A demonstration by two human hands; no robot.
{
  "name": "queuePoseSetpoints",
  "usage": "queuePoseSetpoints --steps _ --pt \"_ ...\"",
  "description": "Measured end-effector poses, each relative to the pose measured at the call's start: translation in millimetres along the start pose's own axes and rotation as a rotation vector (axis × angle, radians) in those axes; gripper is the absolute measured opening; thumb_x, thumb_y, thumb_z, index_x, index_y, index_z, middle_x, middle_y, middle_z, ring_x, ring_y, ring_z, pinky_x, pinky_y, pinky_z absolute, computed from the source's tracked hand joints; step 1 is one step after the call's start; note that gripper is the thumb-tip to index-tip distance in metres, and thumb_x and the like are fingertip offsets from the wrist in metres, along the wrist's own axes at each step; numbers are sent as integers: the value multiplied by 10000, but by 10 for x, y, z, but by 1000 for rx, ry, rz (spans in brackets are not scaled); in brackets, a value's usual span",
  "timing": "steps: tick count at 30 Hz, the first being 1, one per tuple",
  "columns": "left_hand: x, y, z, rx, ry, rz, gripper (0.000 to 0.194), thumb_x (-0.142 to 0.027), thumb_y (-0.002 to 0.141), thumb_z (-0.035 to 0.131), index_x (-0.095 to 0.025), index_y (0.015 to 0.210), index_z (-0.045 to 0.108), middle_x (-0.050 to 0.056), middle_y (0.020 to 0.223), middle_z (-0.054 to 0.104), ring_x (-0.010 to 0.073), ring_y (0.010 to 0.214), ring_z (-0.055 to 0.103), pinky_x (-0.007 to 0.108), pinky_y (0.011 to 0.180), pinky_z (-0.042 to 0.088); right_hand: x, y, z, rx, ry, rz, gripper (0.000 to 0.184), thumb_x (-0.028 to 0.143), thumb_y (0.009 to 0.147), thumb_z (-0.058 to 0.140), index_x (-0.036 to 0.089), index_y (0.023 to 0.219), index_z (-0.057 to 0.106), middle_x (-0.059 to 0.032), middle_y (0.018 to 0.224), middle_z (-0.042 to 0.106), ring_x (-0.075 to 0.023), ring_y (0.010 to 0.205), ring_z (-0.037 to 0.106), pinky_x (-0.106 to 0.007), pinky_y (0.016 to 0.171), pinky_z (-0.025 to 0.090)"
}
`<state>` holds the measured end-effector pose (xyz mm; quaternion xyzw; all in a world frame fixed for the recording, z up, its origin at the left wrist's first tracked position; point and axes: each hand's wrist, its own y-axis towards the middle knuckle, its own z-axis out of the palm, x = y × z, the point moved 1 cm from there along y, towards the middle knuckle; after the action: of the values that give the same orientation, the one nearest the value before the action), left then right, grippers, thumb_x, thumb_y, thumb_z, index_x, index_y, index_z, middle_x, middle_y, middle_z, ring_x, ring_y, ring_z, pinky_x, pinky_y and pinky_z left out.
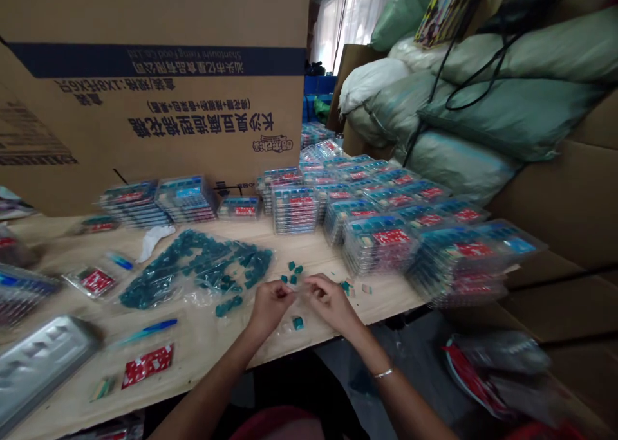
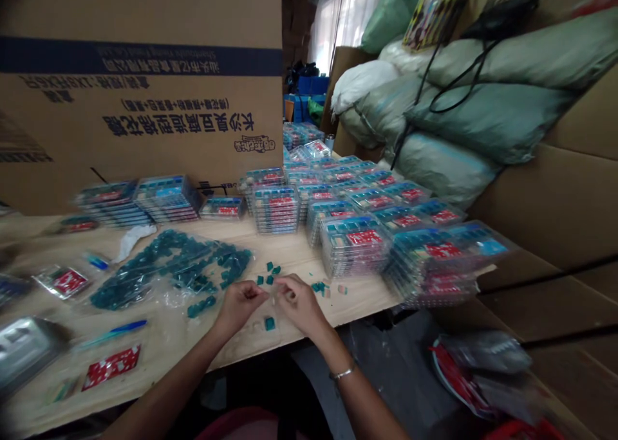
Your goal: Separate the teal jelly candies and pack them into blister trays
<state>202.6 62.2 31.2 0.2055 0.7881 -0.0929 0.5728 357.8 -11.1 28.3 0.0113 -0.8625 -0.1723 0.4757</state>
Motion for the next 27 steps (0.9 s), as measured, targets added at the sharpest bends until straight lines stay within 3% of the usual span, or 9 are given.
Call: queuePoseSetpoints --steps 3,5,7,11,16,21,24,27 --pt "1 -13 141 90 -117 -2 111 -198 651 619 -152 550 618 -19 522 616 102 489 542 197 502 415 -24 40 114 73 297 107 113 237 799 543 181 834 634 -3 706 629 -140 635 585 -245 584 461" --pt "8 -10 150 180 -114 35 72 -167 662 604 -150 625 662 1 598 656 114 542 577 208 541 443 -104 31 103 74 308 159 87 210 783 542 177 774 622 12 634 605 -133 587 568 -237 555 451" --pt "20 25 110 183 -12 79 109 -120 665 584 -158 666 687 13 648 673 123 584 597 217 575 458 -179 -10 36 13 151 156 112 115 740 525 176 749 619 4 652 600 -140 611 567 -246 580 455" --pt "73 192 1 2 277 92 150 -74 661 575 -169 613 681 17 647 673 137 621 609 235 614 457 -183 -115 -72 -116 -297 30 286 -18 687 468 173 800 648 -57 825 613 -191 819 577 -311 758 456" --pt "177 332 -93 -56 322 45 150 -98 705 554 -161 684 689 35 689 703 166 638 639 262 611 475 -36 -7 62 -13 -311 -27 293 -10 749 465 188 862 651 -34 824 596 -151 744 589 -249 689 455" --pt "160 231 -186 -44 379 90 184 -114 764 525 -175 791 697 44 803 714 184 772 649 296 719 491 117 222 128 60 -458 15 217 64 805 503 191 888 657 -44 873 612 -154 766 604 -239 687 442" --pt "55 176 -177 9 605 224 192 -93 771 533 -193 809 692 43 817 686 193 817 616 334 784 473 121 161 4 145 -670 147 178 87 799 509 168 799 668 -76 844 619 -187 750 604 -279 673 437" --pt "-68 215 -56 130 854 368 178 -84 766 561 -204 793 689 74 1010 655 239 994 556 385 848 438 71 26 -155 176 -805 188 97 163 761 593 152 707 672 -116 849 617 -259 854 585 -356 753 434"
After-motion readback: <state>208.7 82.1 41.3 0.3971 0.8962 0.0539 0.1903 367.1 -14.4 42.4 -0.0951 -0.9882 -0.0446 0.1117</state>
